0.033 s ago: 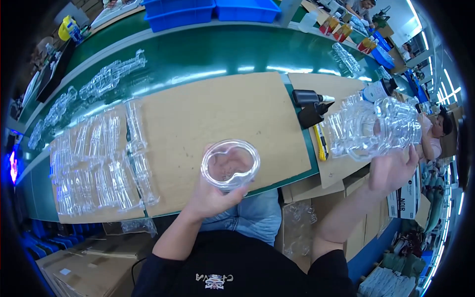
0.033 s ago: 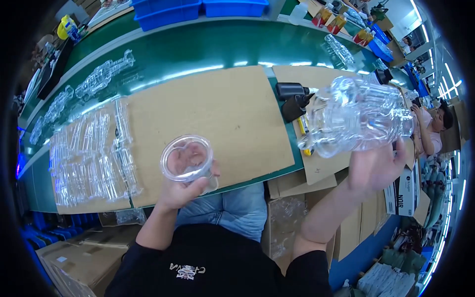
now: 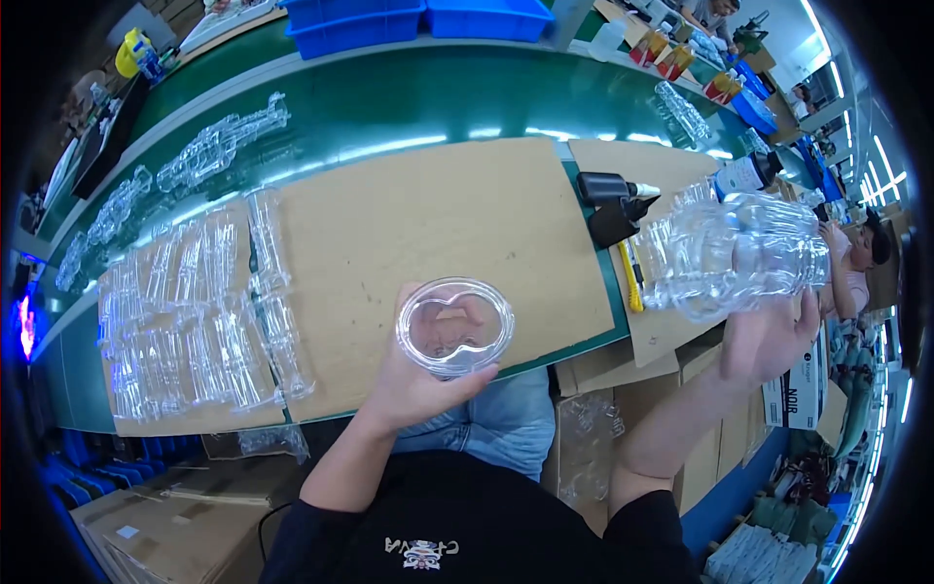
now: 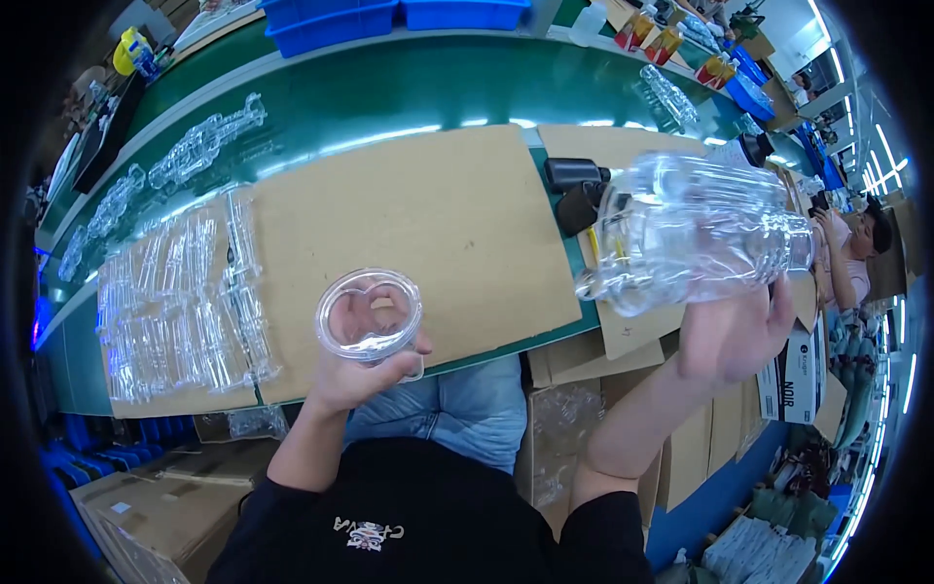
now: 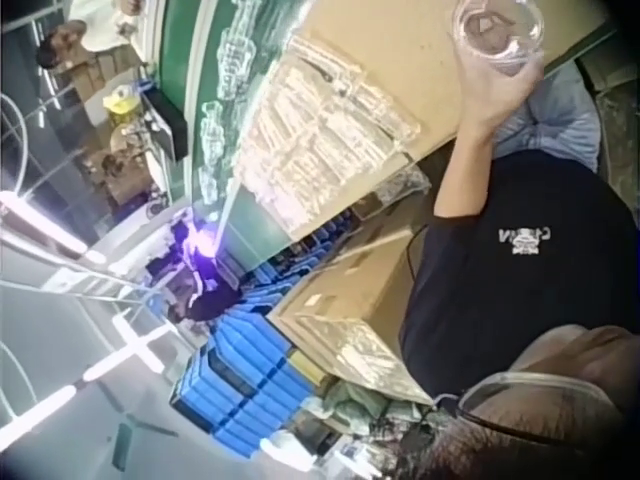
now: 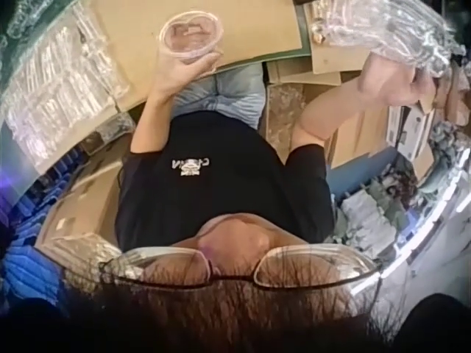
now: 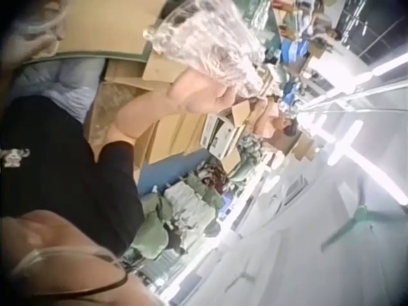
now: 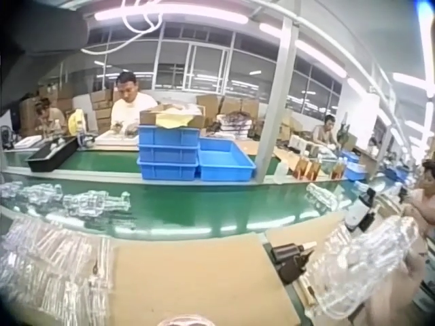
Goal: Apply adhesive from a squeeze bottle to a lid and assemble it onto a plastic mug on a factory line.
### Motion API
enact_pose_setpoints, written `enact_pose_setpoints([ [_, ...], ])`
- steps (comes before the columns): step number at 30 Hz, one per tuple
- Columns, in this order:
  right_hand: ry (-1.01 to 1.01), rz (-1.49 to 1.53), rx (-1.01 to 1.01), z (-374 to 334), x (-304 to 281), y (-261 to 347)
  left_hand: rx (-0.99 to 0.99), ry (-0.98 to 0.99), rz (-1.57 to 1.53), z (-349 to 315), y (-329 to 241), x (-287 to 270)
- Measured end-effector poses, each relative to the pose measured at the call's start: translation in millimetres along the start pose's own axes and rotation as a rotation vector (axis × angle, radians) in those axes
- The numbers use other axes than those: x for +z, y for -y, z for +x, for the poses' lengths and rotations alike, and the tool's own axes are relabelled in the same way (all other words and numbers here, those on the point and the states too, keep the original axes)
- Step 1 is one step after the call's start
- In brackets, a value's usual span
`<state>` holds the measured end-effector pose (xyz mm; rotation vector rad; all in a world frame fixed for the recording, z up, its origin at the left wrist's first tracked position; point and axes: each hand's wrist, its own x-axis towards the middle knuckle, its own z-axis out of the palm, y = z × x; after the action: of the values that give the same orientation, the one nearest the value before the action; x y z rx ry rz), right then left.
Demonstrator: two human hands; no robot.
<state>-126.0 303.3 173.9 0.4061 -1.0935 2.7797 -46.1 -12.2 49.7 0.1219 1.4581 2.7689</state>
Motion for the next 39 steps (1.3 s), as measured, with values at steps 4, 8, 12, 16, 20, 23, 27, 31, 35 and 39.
enact_pose_setpoints([
  [4,0.049,-0.405,-0.424,-34,-25,-20,0.117,0.203,0.381,-17,-12,-13],
  [8,0.148,-0.323,-0.432,-47,-6,-39,0.037,0.125,0.28,-28,-5,-15],
  [12,0.226,-0.245,-0.396,-54,9,-57,0.044,0.087,0.419,-43,4,-12],
  [16,0.292,-0.194,-0.35,-56,18,-67,0.157,0.149,0.691,-41,4,-8],
  [20,0.355,-0.154,-0.295,-59,27,-74,0.38,0.332,1.014,-35,-6,-10],
  [23,0.427,-0.066,-0.283,-66,32,-75,0.299,0.157,0.821,-43,6,-4],
  [27,0.337,-0.097,-0.265,-76,36,-73,0.356,0.093,0.824,-40,11,-1],
  [31,0.21,-0.144,-0.255,-82,36,-77,0.445,0.092,0.935,-33,12,1],
  [35,0.156,-0.107,-0.266,-86,34,-85,0.446,0.108,1.061,-33,12,2],
  [39,0.123,-0.122,-0.247,-88,36,-88,0.429,0.117,1.096,-33,12,1],
])
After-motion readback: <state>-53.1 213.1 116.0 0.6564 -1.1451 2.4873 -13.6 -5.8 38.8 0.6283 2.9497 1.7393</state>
